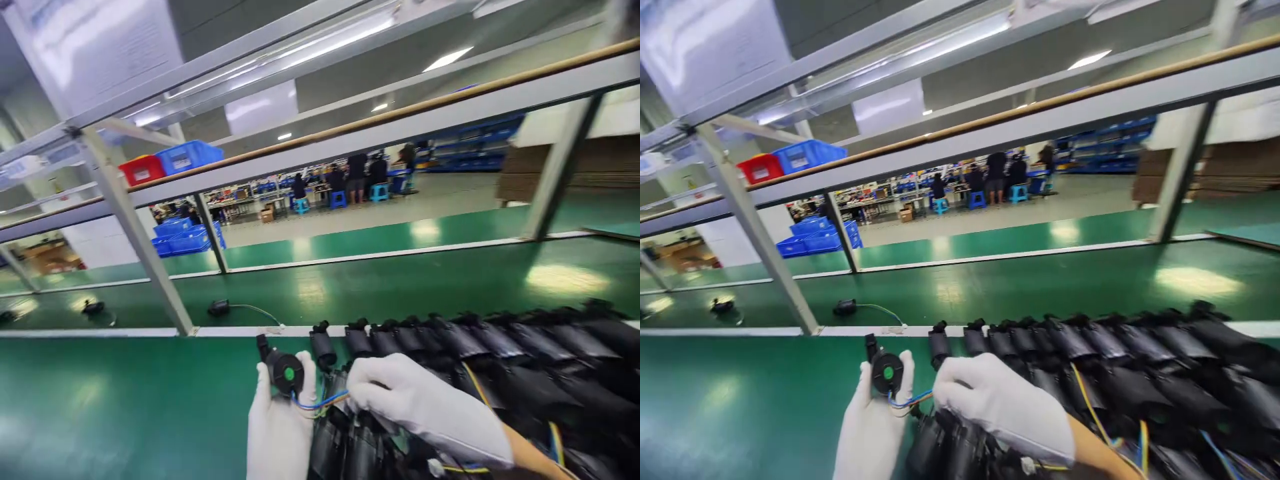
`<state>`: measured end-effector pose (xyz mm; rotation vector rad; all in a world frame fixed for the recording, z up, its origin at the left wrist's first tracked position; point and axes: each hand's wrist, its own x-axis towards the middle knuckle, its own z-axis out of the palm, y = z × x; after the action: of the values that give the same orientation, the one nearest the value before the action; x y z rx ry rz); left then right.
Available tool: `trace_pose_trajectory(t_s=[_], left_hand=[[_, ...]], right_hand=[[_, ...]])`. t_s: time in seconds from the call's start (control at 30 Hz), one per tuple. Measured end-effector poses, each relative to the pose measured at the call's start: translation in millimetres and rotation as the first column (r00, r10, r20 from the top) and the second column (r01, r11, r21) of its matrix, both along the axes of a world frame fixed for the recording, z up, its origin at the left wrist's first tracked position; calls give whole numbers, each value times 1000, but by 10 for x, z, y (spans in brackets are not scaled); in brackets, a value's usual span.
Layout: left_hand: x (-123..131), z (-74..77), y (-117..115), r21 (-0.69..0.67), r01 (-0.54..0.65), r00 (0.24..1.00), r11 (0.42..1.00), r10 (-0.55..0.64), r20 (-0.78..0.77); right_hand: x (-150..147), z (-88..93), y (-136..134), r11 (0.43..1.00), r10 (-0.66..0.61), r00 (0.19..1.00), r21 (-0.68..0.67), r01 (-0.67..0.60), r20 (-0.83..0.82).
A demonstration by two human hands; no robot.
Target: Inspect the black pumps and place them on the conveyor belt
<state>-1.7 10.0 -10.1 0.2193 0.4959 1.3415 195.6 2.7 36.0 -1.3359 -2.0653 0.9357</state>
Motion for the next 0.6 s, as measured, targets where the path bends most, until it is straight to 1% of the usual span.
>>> trace_pose_trajectory(t_s=[0.03, 0.07, 0.1, 0.17, 0.2, 0.23, 0.33, 0.4, 0.5, 0.6], left_hand=[[4, -6, 3, 3, -1, 999, 1000, 1, 38], [8, -10, 0, -2, 21, 996, 1000, -21, 90], [11, -17, -7, -8, 72, 985, 997, -70, 155], [12, -47, -21, 18, 216, 933, 976, -212, 292], [9, -72, -23, 66, 275, 898, 959, -280, 340], [4, -102, -20, 132, 306, 873, 943, -333, 356], [-21, -203, 11, 326, 316, 870, 891, -409, 276], [-45, -264, 39, 386, 348, 865, 854, -451, 218], [-79, -334, 65, 415, 372, 867, 830, -471, 164], [-93, -370, 61, 436, 374, 865, 818, -478, 154]], right_hand=[[3, 14, -16, 1000, 15, 1000, -20, -14, 18], [11, 24, -39, 999, 39, 998, -28, -38, 45], [23, 30, -67, 998, 64, 994, -27, -62, 84], [54, 25, -132, 995, 101, 975, -7, -101, 198], [70, 14, -165, 992, 122, 958, -2, -126, 260], [84, 0, -193, 988, 149, 938, 2, -157, 312], [98, -53, -236, 950, 275, 876, 29, -311, 395], [86, -77, -229, 920, 335, 845, 48, -388, 417], [57, -73, -203, 916, 340, 838, 52, -398, 426], [39, -33, -192, 909, 360, 832, 41, -414, 423]])
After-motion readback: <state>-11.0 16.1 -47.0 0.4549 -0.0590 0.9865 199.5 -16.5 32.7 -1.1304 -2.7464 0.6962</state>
